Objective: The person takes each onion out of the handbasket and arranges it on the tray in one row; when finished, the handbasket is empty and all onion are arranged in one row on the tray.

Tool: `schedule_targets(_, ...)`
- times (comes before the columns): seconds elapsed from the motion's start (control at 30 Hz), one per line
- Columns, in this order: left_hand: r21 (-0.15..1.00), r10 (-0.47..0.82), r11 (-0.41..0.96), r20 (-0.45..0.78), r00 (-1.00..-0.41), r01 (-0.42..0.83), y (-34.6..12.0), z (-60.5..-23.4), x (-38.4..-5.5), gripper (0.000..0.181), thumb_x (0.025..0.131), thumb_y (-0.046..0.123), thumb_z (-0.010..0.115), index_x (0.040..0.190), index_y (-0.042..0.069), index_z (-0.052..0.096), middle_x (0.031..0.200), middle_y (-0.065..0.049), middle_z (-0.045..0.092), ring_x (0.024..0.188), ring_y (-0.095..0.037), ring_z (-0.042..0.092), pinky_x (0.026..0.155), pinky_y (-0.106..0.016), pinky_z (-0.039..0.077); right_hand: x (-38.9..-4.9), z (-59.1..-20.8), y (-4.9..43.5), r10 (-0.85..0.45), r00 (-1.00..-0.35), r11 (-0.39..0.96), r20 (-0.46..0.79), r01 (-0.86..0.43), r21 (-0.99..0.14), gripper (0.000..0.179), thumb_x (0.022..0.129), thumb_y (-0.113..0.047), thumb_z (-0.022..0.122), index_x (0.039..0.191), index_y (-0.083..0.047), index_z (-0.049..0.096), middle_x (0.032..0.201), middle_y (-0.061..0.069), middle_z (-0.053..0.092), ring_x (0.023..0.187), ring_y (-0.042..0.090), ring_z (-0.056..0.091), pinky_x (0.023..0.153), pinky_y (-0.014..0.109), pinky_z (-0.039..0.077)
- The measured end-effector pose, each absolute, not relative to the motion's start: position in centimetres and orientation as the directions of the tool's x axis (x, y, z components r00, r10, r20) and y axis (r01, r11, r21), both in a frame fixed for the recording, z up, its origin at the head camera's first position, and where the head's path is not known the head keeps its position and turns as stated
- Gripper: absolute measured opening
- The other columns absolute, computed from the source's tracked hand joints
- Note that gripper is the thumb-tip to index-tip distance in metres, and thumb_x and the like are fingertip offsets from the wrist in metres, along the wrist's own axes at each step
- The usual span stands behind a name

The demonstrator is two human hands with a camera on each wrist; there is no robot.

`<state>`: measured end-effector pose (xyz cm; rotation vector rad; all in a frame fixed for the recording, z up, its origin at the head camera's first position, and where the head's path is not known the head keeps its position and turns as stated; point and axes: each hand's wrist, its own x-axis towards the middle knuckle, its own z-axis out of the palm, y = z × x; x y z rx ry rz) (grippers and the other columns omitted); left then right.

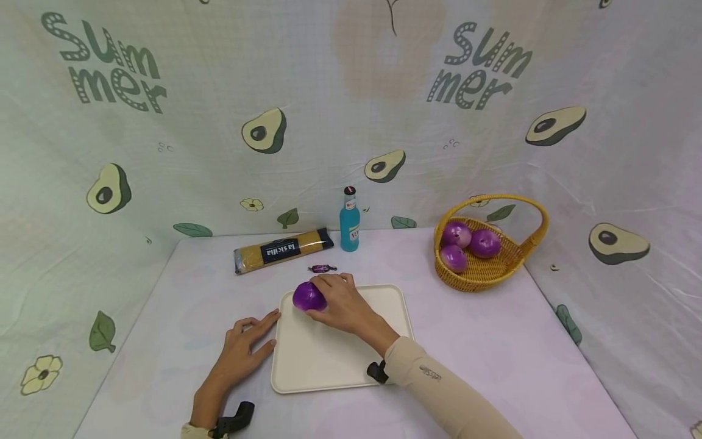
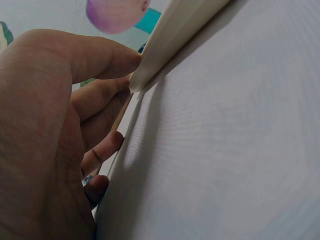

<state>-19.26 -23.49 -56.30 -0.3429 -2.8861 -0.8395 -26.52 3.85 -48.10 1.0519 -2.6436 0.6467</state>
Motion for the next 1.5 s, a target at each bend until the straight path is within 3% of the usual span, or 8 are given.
schedule_targets(0.63, 0.529, 0.175, 0.816, 0.155, -0.972, 0.231, -23.4, -56.2, -19.4, 0.056, 0.095, 0.036, 0.066, 0.149, 0.035, 0.049, 0.147, 0.018, 0.051, 0.123, -0.023, 0.042, 0.095, -0.048, 0.031, -27.1, -49.1, 1.4, -0.622, -0.732, 0.686, 0.276, -0.680, -0.259, 0.064, 0.086, -0.045, 0.077, 0.136, -0.011, 0.057, 0.136, 0.008, 0.059, 0.128, 0.022, 0.052, 0.106, 0.049, 0.036)
schedule_targets(1.2, 0.518, 0.147, 0.828, 0.163, -0.976, 0.212, -23.9, -56.7, -18.2, 0.057, 0.093, 0.034, 0.068, 0.147, 0.035, 0.052, 0.143, 0.018, 0.054, 0.121, -0.024, 0.043, 0.094, -0.049, 0.033, -26.5, -50.6, -0.5, -0.644, -0.708, 0.680, 0.290, -0.703, -0.206, 0.063, 0.085, -0.044, 0.079, 0.134, -0.010, 0.058, 0.134, 0.009, 0.060, 0.127, 0.022, 0.053, 0.104, 0.049, 0.038)
schedule_targets(1.5, 0.518, 0.169, 0.823, 0.167, -0.971, 0.232, -23.6, -56.5, -19.3, 0.059, 0.094, 0.036, 0.069, 0.149, 0.038, 0.048, 0.140, 0.019, 0.057, 0.123, -0.024, 0.043, 0.097, -0.050, 0.032, -27.2, -50.4, -0.5, -0.621, -0.716, 0.692, 0.320, -0.692, -0.205, 0.064, 0.084, -0.044, 0.081, 0.133, -0.010, 0.059, 0.134, 0.008, 0.060, 0.127, 0.022, 0.053, 0.103, 0.048, 0.038)
